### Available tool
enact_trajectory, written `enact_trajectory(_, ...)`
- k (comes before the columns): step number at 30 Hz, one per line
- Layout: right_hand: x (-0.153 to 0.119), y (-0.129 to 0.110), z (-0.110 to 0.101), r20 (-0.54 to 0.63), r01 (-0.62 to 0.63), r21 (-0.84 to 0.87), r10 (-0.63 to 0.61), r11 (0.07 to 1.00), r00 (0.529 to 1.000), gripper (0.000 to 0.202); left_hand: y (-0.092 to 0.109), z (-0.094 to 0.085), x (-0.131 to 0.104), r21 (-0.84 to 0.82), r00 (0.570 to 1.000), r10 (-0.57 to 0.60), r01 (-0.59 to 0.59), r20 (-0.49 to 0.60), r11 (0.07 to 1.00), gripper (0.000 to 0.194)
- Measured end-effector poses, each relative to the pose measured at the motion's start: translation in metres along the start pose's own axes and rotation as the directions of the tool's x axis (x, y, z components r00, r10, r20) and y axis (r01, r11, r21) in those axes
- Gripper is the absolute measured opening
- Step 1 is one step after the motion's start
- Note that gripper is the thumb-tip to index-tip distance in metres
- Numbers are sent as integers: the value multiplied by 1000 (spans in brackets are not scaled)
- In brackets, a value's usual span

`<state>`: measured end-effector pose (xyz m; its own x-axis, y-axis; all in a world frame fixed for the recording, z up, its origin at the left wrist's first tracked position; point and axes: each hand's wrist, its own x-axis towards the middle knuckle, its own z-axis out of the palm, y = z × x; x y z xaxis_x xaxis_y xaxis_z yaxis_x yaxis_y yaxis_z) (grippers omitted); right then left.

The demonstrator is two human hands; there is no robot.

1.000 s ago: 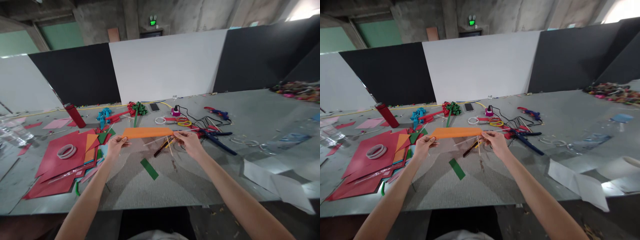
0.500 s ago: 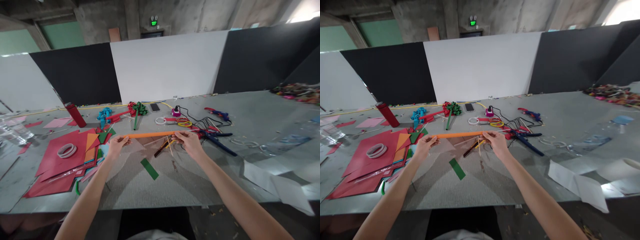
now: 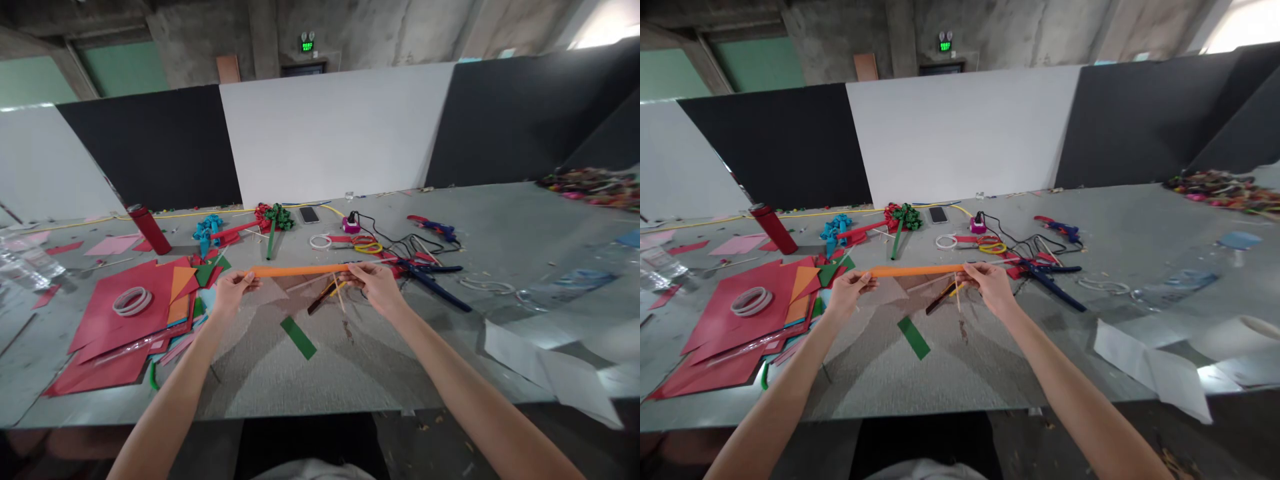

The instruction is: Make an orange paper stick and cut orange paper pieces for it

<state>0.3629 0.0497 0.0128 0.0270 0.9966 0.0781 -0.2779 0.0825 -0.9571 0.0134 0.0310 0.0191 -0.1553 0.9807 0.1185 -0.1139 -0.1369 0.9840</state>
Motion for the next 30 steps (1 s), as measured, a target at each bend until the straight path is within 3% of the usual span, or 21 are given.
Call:
enact_trajectory(6,0,3,0,-37,2,-17,-2,1000,999,40,-1,3,-2,2,999,34,-34,-9,999,53)
enact_trajectory(15,0,8,-2,-47,-50,59,53,997,997,32,9,9,-13,148,995,97,-93,-18,985,37)
enact_trajectory(21,2,7,-3,-73,-97,141,108,985,991,25,6,8,-8,39,996,87,-86,-16,996,46)
enact_trajectory(30,1,0,0,-51,-86,160,95,983,994,22,6,9,-7,-30,1000,25,-25,-9,999,51)
